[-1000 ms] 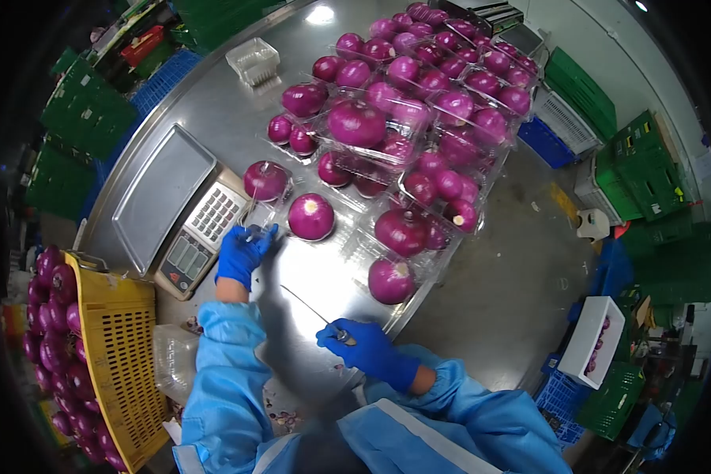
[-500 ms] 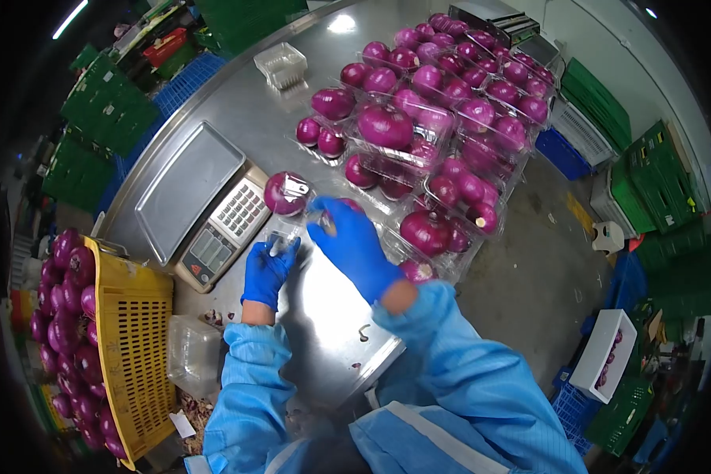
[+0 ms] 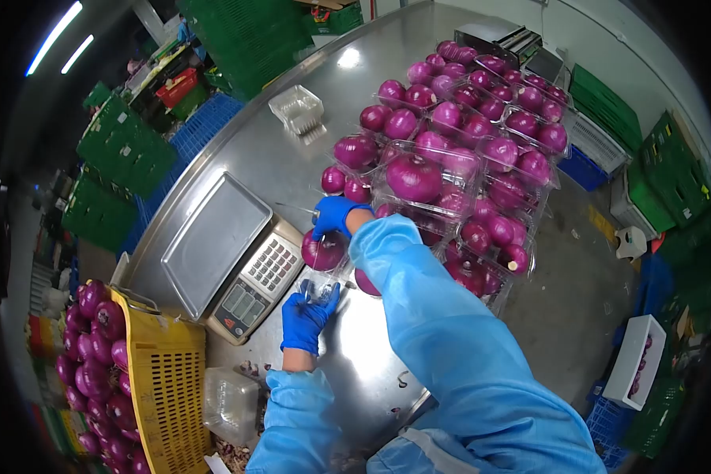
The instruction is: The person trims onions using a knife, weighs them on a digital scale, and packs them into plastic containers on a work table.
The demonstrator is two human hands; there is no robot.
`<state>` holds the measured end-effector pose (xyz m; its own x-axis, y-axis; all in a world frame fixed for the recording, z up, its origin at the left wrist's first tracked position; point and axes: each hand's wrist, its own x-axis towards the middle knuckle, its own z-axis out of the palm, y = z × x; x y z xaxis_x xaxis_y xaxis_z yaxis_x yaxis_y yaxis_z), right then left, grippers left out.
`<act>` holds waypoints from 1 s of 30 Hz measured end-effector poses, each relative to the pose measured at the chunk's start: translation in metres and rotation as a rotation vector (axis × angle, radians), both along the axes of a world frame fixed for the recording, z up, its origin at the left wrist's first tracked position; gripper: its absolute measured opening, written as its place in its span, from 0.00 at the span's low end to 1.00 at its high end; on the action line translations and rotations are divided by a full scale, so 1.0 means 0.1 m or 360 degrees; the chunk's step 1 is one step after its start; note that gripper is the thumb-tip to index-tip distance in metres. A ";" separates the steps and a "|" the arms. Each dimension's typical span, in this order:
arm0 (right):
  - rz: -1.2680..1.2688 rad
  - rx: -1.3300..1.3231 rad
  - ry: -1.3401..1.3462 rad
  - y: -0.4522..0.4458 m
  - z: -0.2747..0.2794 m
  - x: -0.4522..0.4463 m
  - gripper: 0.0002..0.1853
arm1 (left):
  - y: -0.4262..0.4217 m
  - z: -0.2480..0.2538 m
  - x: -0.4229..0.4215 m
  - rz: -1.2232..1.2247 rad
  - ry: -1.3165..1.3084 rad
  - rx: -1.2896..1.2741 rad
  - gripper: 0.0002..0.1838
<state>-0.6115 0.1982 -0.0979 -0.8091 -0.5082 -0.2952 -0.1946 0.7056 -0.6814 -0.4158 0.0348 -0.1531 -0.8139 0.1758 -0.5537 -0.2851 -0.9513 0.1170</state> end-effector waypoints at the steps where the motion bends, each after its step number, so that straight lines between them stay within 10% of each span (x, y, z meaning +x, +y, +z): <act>1: 0.0058 -0.0063 -0.0109 0.03 0.05 0.01 0.29 | 0.00 -0.02 0.01 0.0008 0.0049 -0.0083 0.33; 14: -0.0683 -0.0828 0.0482 -0.18 0.34 1.73 0.25 | -0.29 0.29 1.09 0.0097 0.0541 -0.0973 0.53; 21: -0.0628 -0.0714 -0.0187 -0.07 -0.14 2.69 0.28 | -0.42 0.12 1.80 0.0022 0.0409 -0.1035 0.53; 26: -0.0484 -0.0550 0.0426 0.02 -0.12 3.16 0.34 | -0.41 0.12 2.07 -0.0107 0.0057 -0.1101 0.34; 30: -0.0194 -0.0056 0.0348 -0.07 0.01 3.34 0.43 | -0.27 0.03 2.24 -0.0136 -0.0039 -0.1131 0.41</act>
<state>-0.2775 0.1912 -0.0973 -0.9077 -0.4097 -0.0905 -0.2547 0.7095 -0.6571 -0.1922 0.0079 -0.1500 -0.7994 -0.1715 -0.5758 -0.3656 -0.6216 0.6928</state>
